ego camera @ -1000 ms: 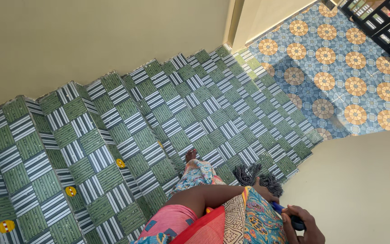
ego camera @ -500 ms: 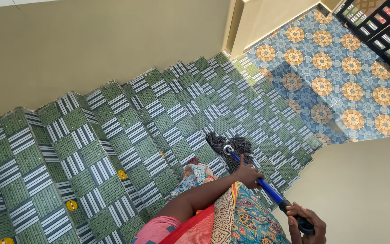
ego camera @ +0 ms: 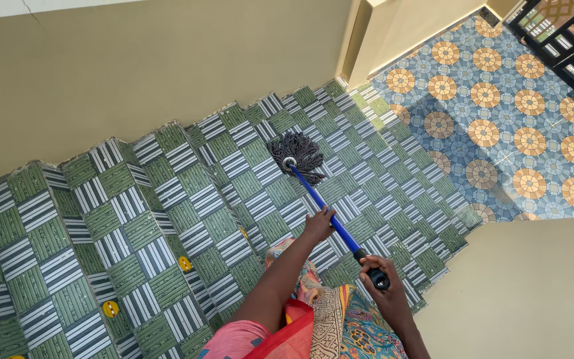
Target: The person mops the tiled steps of an outdoor staircase using a blue-handled mop.
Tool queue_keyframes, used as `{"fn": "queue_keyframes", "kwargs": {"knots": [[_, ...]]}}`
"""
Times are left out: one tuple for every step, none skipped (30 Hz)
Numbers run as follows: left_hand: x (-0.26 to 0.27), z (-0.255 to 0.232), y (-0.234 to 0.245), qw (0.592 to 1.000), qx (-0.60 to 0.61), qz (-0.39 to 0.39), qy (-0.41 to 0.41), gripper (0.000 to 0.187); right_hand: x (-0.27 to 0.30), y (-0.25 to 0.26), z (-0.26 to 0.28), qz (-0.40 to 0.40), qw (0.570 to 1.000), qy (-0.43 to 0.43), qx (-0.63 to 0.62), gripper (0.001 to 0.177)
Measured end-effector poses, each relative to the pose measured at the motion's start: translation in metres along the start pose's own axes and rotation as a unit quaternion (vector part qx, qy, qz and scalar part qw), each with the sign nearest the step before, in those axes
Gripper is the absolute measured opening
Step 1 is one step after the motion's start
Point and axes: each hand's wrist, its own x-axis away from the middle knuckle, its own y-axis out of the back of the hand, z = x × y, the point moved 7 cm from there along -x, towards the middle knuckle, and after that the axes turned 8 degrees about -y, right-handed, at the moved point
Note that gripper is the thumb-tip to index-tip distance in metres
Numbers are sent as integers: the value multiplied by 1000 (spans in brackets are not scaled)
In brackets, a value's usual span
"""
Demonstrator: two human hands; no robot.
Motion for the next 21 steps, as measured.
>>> {"fn": "queue_keyframes", "kwargs": {"knots": [[-1, 3, -1, 1000, -2, 29, 8, 74, 0, -3, -4, 11, 1000, -17, -4, 42], [-1, 2, -3, 999, -3, 34, 5, 76, 2, -1, -7, 13, 999, -34, -6, 42], [0, 0, -5, 999, -4, 39, 2, 78, 5, 1, -11, 15, 999, -51, -8, 43], [2, -3, -9, 999, -4, 45, -1, 80, 11, 4, -15, 15, 997, -69, -10, 43], [5, -8, -15, 998, -11, 59, -15, 82, 19, 10, -15, 1, 998, -64, -10, 44], [6, -14, -21, 997, -17, 71, -29, 85, 27, 16, -16, -14, 998, -57, -10, 45], [8, -21, -26, 995, -23, 83, -43, 88, 36, 22, -17, -29, 998, -50, -9, 46], [9, -29, -34, 992, -28, 112, -60, 94, 47, 29, -23, -44, 997, -69, -16, 46], [12, -37, -43, 987, -33, 140, -76, 100, 61, 38, -30, -59, 994, -88, -22, 46], [16, -45, -52, 981, -37, 168, -91, 107, 75, 45, -40, -74, 991, -106, -29, 46], [20, -53, -60, 975, -20, 194, -105, 110, 87, 51, -48, -86, 991, -99, -23, 46], [25, -61, -69, 968, -3, 220, -119, 114, 99, 58, -58, -99, 991, -91, -17, 46], [31, -70, -78, 960, 13, 245, -133, 118, 112, 64, -69, -112, 990, -83, -12, 46], [37, -78, -86, 953, -4, 261, -153, 118, 124, 69, -80, -109, 991, -68, -29, 47], [43, -87, -94, 945, -22, 277, -173, 117, 137, 74, -89, -106, 992, -54, -47, 49], [50, -96, -103, 935, -39, 293, -194, 116, 151, 79, -96, -104, 992, -40, -64, 50], [54, -106, -111, 928, -42, 300, -216, 118, 163, 84, -102, -121, 991, -40, -44, 49], [61, -114, -119, 919, -45, 310, -238, 120, 178, 87, -105, -141, 989, -44, -26, 48], [68, -123, -127, 910, -49, 319, -260, 121, 191, 90, -104, -160, 986, -47, -7, 47], [75, -131, -135, 901, -38, 334, -274, 120, 202, 91, -100, -173, 984, -47, 12, 47], [81, -138, -143, 891, -28, 349, -288, 120, 215, 94, -94, -185, 981, -46, 31, 46]]}}
